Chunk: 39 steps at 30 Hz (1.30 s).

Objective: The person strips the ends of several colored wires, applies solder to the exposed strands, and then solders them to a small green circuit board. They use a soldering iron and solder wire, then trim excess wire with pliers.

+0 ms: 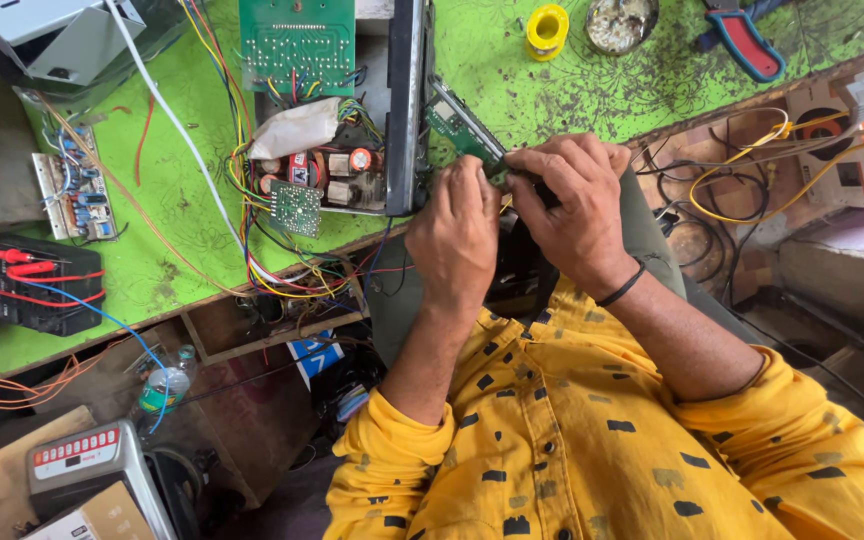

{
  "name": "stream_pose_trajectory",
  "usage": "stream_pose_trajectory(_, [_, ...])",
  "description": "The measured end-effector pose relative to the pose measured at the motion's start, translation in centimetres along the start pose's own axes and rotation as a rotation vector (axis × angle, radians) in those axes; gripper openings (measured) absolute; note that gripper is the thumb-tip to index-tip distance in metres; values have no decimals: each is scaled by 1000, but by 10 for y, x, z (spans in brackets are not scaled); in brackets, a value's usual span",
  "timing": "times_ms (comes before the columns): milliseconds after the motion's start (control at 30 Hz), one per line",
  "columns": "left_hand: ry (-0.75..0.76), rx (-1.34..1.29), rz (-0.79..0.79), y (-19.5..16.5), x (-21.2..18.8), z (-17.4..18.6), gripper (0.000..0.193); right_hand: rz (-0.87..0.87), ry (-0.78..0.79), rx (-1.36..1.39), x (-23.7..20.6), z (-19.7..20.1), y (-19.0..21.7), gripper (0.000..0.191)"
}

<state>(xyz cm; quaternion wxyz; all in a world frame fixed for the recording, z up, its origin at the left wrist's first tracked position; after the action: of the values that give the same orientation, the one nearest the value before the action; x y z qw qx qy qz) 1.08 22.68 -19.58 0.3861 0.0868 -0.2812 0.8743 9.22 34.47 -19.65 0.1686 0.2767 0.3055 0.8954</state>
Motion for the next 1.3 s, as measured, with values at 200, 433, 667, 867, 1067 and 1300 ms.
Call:
stream_pose_trajectory(200, [0, -84, 76, 0, -4, 4, 15, 2, -6, -14, 1, 1, 2, 23])
stream_pose_trajectory(433, [-37, -204, 151, 2, -15, 10, 17, -3, -9, -34, -1, -1, 4, 23])
stream_pose_trajectory(667, [-45, -240, 141, 3, -19, 17, 14, -5, -5, -42, -2, -3, 4, 24])
stream_pose_trajectory(867, [-59, -185, 84, 2, -13, 17, 20, -11, -8, -27, -3, -4, 3, 24])
stream_pose_trajectory(1067, [-32, -173, 92, 2, -9, 15, 22, -3, -13, -10, -3, -6, 2, 24])
stream_pose_trajectory(1300, [-47, -199, 88, 2, -7, 11, 21, 3, -21, 9, -3, -7, 1, 25])
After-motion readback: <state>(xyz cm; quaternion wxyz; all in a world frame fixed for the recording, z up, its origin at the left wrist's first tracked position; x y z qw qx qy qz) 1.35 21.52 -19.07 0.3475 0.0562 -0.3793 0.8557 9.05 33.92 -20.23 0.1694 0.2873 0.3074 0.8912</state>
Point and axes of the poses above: each hand's wrist, its own x-axis towards the middle knuckle, its own z-axis out of the back of the hand, y = z × x, the point moved 2 cm from there along x, towards the middle knuckle, and after that the axes turned 5 degrees about -x, right-handed, at the moved point
